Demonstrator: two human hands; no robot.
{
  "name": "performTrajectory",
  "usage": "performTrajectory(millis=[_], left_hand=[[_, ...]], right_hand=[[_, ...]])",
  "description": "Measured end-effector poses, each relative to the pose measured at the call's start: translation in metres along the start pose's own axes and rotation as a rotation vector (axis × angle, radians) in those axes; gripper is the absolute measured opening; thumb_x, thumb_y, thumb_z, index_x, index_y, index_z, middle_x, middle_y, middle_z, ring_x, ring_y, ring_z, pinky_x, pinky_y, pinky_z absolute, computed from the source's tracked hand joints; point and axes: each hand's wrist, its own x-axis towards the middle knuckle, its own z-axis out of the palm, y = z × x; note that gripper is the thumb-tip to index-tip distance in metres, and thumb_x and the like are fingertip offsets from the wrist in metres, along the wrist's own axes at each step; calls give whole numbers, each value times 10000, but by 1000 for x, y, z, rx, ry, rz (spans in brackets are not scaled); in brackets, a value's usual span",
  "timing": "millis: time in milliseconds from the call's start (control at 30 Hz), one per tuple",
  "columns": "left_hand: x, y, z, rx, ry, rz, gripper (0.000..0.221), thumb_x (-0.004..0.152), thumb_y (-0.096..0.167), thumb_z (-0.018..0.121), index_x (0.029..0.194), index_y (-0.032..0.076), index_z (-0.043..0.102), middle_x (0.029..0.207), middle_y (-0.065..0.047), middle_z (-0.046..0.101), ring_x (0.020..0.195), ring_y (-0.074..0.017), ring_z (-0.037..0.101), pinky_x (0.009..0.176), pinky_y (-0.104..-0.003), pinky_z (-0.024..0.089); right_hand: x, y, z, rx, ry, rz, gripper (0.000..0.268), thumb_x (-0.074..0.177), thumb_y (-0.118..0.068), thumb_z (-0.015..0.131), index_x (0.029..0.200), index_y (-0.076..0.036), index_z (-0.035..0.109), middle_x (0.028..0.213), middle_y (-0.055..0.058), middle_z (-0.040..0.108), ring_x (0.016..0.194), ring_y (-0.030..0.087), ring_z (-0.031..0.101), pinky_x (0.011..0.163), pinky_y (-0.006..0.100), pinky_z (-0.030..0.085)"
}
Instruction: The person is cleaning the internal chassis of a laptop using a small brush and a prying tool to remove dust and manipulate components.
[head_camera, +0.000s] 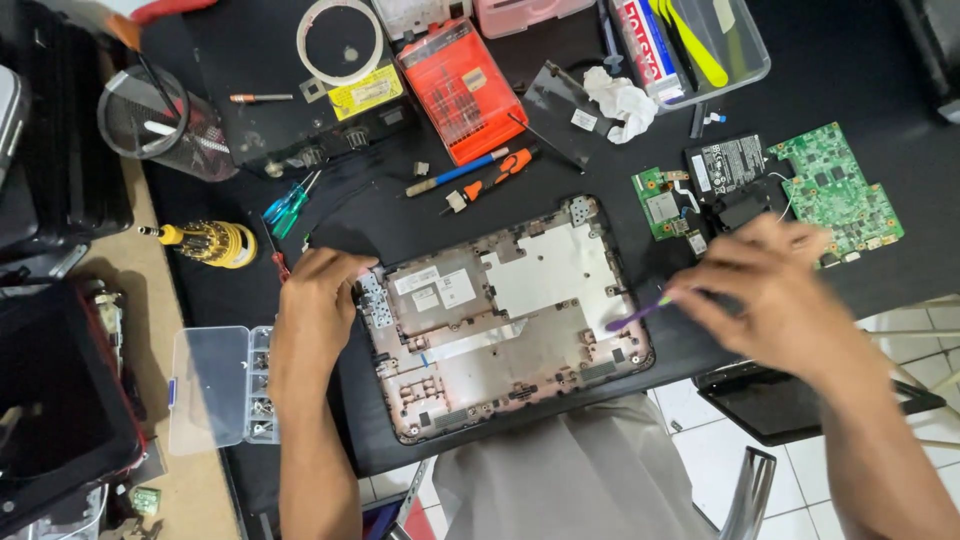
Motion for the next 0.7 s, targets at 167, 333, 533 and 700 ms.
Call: performTrajectory(millis=[167,333,533,700], left_hand=[[-3,-2,2,-8,5,-3,370,870,-205,582,1104,23,755,975,-106,682,945,-283,645,774,-404,542],[-1,-4,5,-14,10,21,386,854,-201,567,1106,26,752,987,-94,688,953,-284,622,806,-405,522],[-1,-2,3,11,9,8,402,845,-214,580,1118,21,759,993,-98,685,960,-286,625,809,-409,534],[-2,-1,3,-5,4,-17,434,835,-233,569,1118,36,758,979,-104,667,936,-287,624,783,-406,522]], right_hand=[[-16,8,-8,0,78,52,158,933,-363,721,962,-226,794,824,-74,638,957,231,496,983,424,240],[-30,17,-21,146,-165,66,158,833,-352,729,910,-270,840,577,-38,538,764,207,446,882,367,342],[-33,18,-12,129,-100,49,225,838,-398,739,891,-202,834,621,-31,471,769,223,370,831,374,351],[-18,0,-7,112,30,-54,144,898,-350,698,912,-245,795,705,-65,578,860,211,469,957,383,248]])
